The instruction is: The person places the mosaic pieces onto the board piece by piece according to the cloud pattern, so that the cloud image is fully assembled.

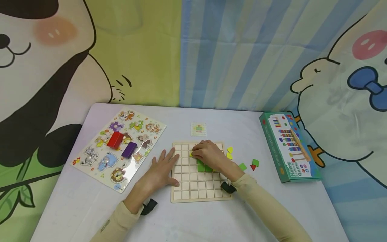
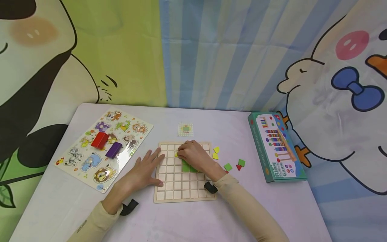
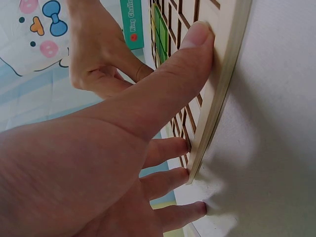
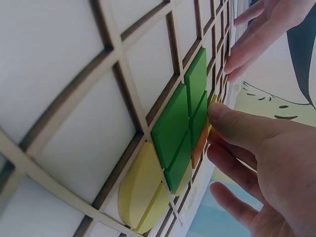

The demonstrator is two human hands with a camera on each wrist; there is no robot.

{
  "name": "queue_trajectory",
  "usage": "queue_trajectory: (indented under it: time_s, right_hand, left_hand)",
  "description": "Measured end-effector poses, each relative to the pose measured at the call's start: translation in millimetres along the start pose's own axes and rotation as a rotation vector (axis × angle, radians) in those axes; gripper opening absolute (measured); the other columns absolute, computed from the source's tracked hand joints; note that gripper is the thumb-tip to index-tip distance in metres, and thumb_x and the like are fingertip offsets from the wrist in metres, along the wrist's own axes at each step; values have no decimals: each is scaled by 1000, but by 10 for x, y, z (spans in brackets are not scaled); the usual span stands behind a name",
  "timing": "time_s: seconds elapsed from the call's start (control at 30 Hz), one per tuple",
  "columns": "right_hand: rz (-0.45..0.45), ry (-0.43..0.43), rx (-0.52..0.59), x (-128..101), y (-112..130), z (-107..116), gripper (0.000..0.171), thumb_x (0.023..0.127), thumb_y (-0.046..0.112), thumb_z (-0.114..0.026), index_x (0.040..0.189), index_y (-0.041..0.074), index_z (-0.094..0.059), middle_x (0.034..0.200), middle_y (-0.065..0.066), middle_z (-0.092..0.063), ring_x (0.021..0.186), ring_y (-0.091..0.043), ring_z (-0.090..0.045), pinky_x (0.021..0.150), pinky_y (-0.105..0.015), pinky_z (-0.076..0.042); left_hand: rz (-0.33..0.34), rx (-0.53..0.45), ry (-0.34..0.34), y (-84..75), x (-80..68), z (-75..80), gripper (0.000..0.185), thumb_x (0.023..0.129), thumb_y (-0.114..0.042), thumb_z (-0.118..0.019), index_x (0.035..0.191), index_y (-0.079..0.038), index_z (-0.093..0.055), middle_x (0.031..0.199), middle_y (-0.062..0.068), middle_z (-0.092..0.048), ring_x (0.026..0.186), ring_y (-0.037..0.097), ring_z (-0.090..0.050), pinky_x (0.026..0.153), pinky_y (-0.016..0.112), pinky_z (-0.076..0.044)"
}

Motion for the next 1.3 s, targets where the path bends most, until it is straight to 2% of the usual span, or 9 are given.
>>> queue_trajectory:
  time_s: [0.33, 0.67, 0.87, 1.1, 1.3]
  right_hand:
    - [27, -75, 40, -77, 9, 101, 13, 91, 17, -76, 102, 13, -81, 109, -6, -76, 102, -22, -69, 94, -41, -55]
    - [4, -151, 3, -246, -202, 312, 14, 86, 10, -80, 99, 9, -81, 104, -6, -77, 98, -23, -69, 89, -40, -56]
    - [-79, -170, 7, -503, -457, 422, 18, 83, 7, -82, 101, 5, -80, 105, -7, -77, 98, -24, -70, 91, -42, -56]
    - [-182, -187, -9, -877, -741, 575, 18, 81, 6, -83, 99, 4, -80, 102, -9, -77, 97, -27, -69, 87, -45, -56]
    - [-272, -166, -34, -1213, -934, 663, 21, 81, 2, -82, 103, 2, -79, 105, -11, -78, 100, -30, -69, 89, -48, -56]
  left_hand:
    - [2, 5, 5, -6, 5, -16, 107, 72, -34, -90, 158, -5, -33, 171, 16, -9, 155, 49, -5, 116, 78, -10]
    - [-3, 21, 1, 7, 11, -3, 108, 72, -34, -89, 158, -5, -32, 171, 17, -8, 155, 49, -5, 116, 79, -10]
    - [-7, 19, -1, -4, 17, 12, 108, 72, -34, -89, 158, -5, -32, 171, 17, -8, 155, 49, -4, 116, 78, -9]
    - [-3, 14, -7, -4, 9, 27, 108, 72, -34, -89, 158, -5, -31, 171, 16, -7, 155, 49, -4, 116, 78, -8]
    - [-1, 11, -10, -2, 3, 34, 107, 73, -34, -89, 158, -5, -31, 171, 16, -7, 155, 49, -4, 116, 78, -8]
Point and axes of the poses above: each hand's wrist, its own x-axis towards the middle knuckle, its own z-axis out of the back of the hand, y = z × x, the point moved 7 cm from there along x, towards the middle knuckle
